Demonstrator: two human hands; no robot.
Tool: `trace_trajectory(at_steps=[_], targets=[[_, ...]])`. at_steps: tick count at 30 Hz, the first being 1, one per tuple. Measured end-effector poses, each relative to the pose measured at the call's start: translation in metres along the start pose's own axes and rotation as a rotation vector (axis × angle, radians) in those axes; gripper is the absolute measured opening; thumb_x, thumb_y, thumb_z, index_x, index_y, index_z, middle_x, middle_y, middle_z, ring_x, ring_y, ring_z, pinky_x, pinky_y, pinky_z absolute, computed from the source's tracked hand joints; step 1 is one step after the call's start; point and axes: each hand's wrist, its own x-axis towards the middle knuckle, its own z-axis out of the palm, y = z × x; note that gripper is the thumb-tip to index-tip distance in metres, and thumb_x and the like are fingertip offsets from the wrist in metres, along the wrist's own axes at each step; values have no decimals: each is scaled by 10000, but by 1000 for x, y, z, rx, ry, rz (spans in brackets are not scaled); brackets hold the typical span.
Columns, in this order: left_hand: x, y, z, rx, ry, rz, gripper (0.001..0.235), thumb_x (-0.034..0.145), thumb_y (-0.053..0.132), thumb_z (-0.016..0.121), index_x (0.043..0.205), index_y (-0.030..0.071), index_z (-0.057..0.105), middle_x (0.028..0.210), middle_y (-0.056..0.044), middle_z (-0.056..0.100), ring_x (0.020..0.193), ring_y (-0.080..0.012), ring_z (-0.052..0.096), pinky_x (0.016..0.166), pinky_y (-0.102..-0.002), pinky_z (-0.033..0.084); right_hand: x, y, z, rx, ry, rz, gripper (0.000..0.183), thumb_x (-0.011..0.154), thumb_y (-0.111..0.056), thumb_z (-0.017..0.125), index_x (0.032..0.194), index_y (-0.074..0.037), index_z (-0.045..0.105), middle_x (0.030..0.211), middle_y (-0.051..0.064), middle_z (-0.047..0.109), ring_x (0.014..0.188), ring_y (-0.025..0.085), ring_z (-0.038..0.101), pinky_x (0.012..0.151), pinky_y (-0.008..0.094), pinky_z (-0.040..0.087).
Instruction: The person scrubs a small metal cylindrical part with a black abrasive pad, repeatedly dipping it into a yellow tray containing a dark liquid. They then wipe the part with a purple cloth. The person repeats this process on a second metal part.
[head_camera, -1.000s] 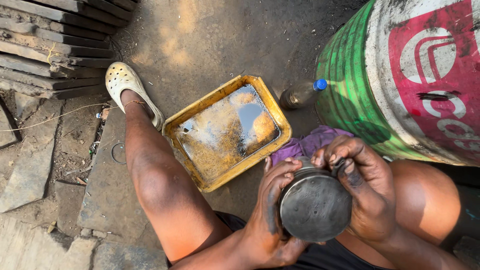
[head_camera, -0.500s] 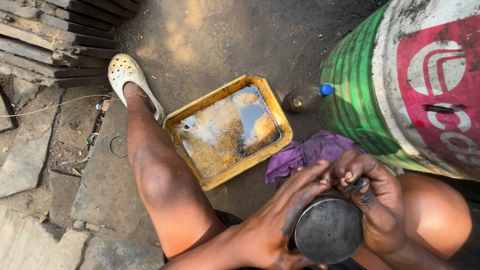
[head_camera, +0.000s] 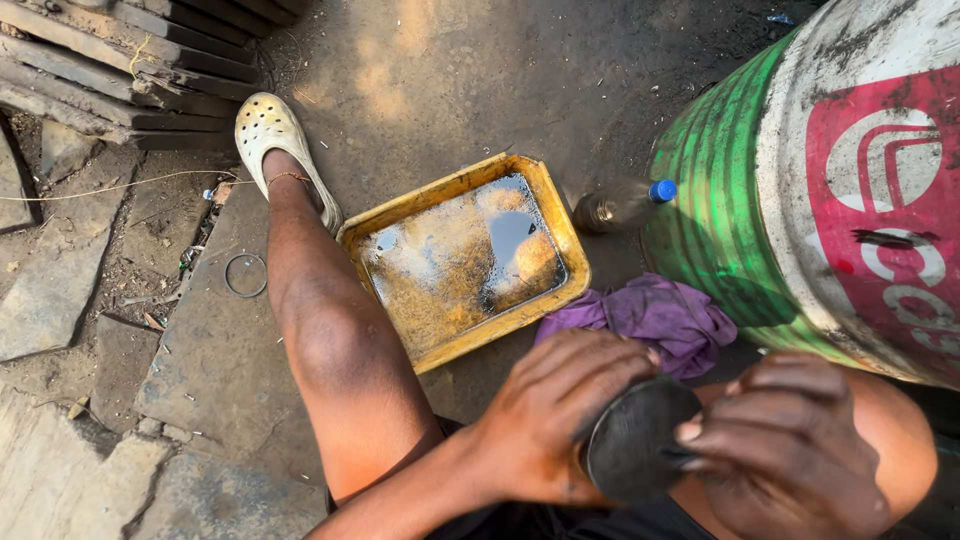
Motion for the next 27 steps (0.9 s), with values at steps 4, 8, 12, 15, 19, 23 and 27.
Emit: trace_trajectory(at_steps=[4, 8, 12, 15, 19, 23, 27], targets=[[1, -2, -8, 106, 52, -46, 788, 760, 344, 865, 1414, 31, 556, 1415, -142, 594, 1328, -349, 575, 1168, -435, 480, 9, -12, 1, -15, -336, -91, 306, 637, -174, 865, 917, -139, 746, 835, -15, 703, 824, 203, 643, 775, 360, 479], [0, -1, -2, 93, 70, -18, 847, 711, 313, 852, 1426, 9, 516, 1418, -178, 557, 1356, -386, 537, 1208, -502, 423, 9, -18, 8, -57, -296, -184, 314, 634, -149, 858, 926, -141, 740, 848, 5, 693, 777, 229, 644, 737, 360, 489], [0, -1, 7, 86, 2, -39, 918, 629, 266, 833, 1439, -13, 501, 1446, -221, 554, 1412, -430, 527, 1240, -526, 428, 15, -18, 12, -95, -239, -63, 300, 658, -85, 874, 923, -74, 734, 858, 39, 700, 776, 213, 668, 724, 351, 522], [-1, 1, 10, 5, 39, -36, 907, 695, 282, 860, 1454, -27, 472, 1460, -223, 541, 1380, -410, 529, 1221, -517, 413, 15, -21, 13, -150, -177, 45, 279, 672, -16, 847, 912, -33, 707, 862, 74, 698, 797, 243, 676, 745, 376, 538], [-1, 0, 3, 11, 59, -7, 926, 688, 289, 864, 1450, -40, 454, 1440, -236, 533, 1396, -432, 533, 1249, -541, 412, 13, -24, 17, -81, -250, -138, 288, 653, -12, 808, 925, -48, 719, 853, 82, 689, 774, 246, 674, 720, 374, 522], [-8, 2, 3, 55, 59, -28, 900, 717, 282, 865, 1454, -33, 455, 1447, -225, 539, 1366, -418, 540, 1219, -515, 418, 7, -25, 20, -112, -200, -50, 269, 672, -6, 798, 928, -39, 723, 830, 77, 692, 764, 238, 672, 709, 365, 512], [-3, 2, 4, 1, 60, -17, 915, 661, 252, 840, 1440, -39, 460, 1451, -225, 552, 1358, -422, 549, 1212, -515, 423, 12, -26, 18, -158, -185, -50, 232, 716, -5, 817, 923, -32, 717, 831, 76, 695, 756, 227, 669, 694, 355, 509]])
